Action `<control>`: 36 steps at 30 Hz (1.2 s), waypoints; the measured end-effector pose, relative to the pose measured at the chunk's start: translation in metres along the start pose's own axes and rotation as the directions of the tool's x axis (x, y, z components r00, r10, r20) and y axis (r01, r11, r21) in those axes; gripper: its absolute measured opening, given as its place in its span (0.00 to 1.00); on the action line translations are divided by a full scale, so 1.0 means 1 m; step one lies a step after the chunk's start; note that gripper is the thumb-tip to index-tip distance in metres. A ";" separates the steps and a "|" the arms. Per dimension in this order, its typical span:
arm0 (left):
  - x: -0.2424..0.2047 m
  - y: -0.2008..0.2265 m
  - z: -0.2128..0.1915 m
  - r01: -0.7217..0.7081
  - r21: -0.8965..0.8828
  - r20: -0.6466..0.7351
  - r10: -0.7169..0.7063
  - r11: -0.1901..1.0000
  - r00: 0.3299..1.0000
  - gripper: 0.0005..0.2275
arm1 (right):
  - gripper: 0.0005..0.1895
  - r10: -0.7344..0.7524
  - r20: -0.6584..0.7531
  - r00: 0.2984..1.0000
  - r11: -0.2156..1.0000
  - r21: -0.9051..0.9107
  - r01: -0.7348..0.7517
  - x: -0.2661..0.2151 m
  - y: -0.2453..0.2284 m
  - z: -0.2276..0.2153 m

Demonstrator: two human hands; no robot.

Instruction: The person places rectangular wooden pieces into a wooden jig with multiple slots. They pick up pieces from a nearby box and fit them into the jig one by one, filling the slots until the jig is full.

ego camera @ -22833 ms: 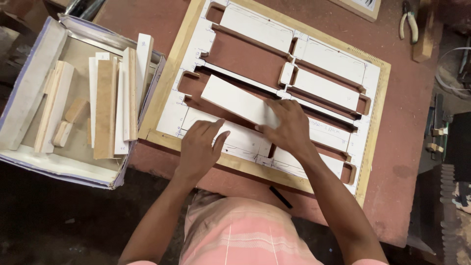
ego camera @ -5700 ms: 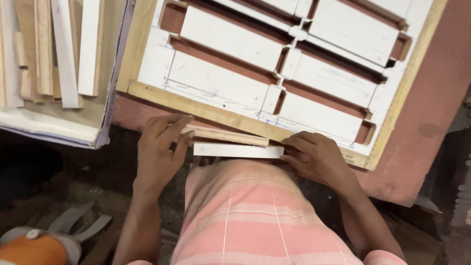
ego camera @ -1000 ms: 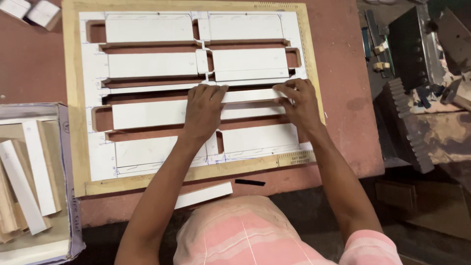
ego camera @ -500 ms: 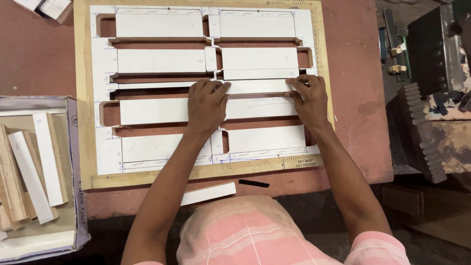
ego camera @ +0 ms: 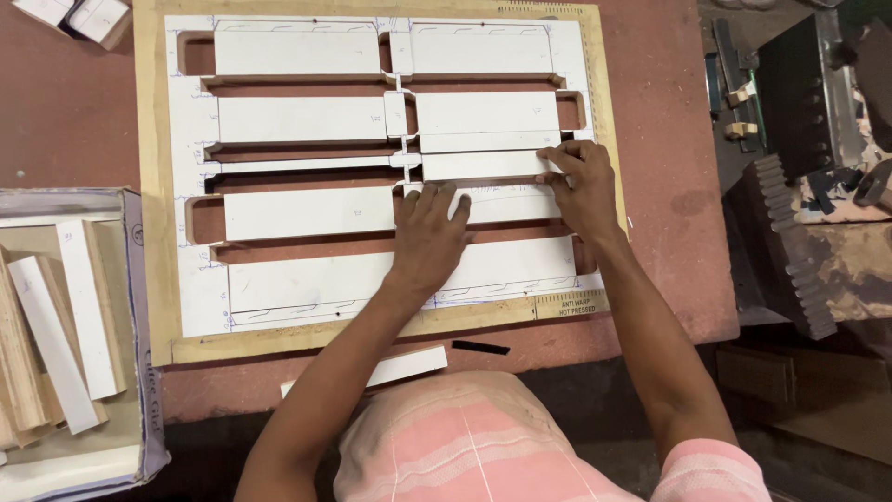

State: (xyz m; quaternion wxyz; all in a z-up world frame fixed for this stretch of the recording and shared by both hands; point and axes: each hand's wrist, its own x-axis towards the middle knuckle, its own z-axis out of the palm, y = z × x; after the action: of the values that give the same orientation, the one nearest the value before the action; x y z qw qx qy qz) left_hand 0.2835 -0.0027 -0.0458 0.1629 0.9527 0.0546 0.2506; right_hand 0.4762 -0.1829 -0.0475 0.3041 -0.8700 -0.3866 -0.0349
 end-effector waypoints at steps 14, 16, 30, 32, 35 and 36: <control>-0.003 -0.016 0.005 -0.041 0.020 0.113 0.038 0.999 0.993 0.13 | 0.18 -0.142 -0.088 0.986 0.986 -0.096 0.133 -0.005 -0.004 -0.024; 0.004 -0.012 0.003 0.000 -0.034 0.098 0.003 0.999 0.995 0.21 | 0.17 -0.086 -0.150 0.985 0.996 -0.043 0.080 -0.009 0.003 -0.032; 0.005 -0.006 0.020 -0.068 0.043 0.127 0.063 0.997 0.990 0.25 | 0.18 0.089 -0.158 0.983 0.990 0.122 -0.070 -0.039 0.015 -0.054; -0.002 -0.003 0.012 -0.012 0.021 0.037 0.011 1.000 0.999 0.23 | 0.18 0.052 -0.135 0.989 0.996 0.077 -0.042 -0.033 0.013 -0.048; -0.010 -0.006 -0.004 0.136 -0.067 -0.006 -0.137 0.988 0.991 0.20 | 0.17 -0.005 -0.072 0.997 1.000 0.018 0.006 -0.020 0.010 -0.039; -0.009 -0.010 -0.008 0.180 -0.067 -0.001 -0.180 0.981 0.984 0.19 | 0.17 -0.035 -0.057 0.998 0.999 0.018 0.036 -0.018 0.008 -0.034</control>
State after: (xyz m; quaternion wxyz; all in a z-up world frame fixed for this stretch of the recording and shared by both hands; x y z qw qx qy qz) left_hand 0.2718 0.0078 -0.0468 0.2164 0.9370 0.1328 0.2399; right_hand 0.4751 -0.2175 -0.0285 0.3225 -0.8587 -0.3935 -0.0614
